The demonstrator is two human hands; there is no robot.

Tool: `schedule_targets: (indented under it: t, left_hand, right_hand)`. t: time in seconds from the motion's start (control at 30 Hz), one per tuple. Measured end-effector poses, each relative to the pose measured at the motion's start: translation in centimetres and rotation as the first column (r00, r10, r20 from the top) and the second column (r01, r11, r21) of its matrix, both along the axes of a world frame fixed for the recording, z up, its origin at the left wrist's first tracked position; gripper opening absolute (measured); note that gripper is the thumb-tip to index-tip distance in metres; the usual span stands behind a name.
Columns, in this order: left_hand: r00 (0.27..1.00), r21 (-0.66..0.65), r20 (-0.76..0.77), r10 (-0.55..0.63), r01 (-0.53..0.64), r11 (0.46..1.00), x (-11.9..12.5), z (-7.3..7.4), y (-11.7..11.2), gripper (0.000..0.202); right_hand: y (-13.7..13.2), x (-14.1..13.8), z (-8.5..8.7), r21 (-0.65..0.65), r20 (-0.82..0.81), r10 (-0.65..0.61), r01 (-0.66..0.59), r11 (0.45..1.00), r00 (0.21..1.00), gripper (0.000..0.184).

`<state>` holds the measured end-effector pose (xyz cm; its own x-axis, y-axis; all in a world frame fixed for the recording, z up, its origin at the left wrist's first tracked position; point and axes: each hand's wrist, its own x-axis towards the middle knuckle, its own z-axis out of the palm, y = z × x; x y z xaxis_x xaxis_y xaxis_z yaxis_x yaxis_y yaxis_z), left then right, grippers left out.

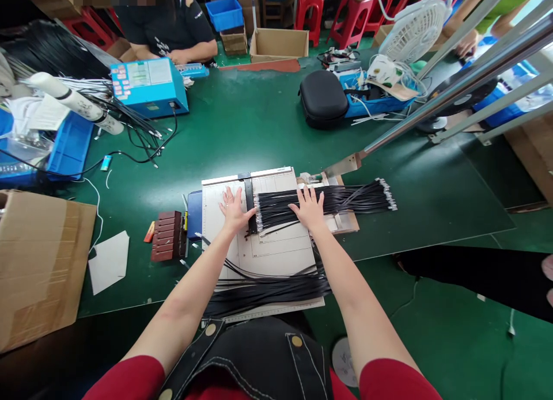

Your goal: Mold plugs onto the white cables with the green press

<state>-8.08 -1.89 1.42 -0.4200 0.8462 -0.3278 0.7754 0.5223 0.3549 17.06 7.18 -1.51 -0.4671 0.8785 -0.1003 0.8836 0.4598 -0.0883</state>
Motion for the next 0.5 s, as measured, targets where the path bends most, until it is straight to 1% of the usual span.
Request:
schedule_targets:
  t: [0.07,0.17,0.33,0.5]
  left_hand:
    - [0.999,-0.037,0.027,0.028,-0.027,0.999,-0.14,0.10,0.17,0.103]
    - [0.999,-0.059,0.048,0.007,-0.005,0.998,-0.19,0.08,0.52,0.114]
    - [0.998,-0.064,0.057,0.007,-0.003,0.998,-0.37,-0.05,0.63,0.112]
    - [0.997,-0.106,0.077,-0.015,0.023,0.994,-0.19,0.02,0.71,0.121]
  right_hand:
    - [0.01,0.02,-0.06,0.000,0.006,-0.003,0.003,1.000,1.000,0.065]
    - [0.03,0.14,-0.29,0.014,-0.003,-0.005,0.005,1.000,1.000,0.065]
    - [0.07,0.23,-0.50,0.028,-0.035,0.010,-0.009,1.000,0.999,0.065]
    - [0.08,0.11,-0.33,0.016,-0.018,-0.007,0.007,1.000,1.000,0.064]
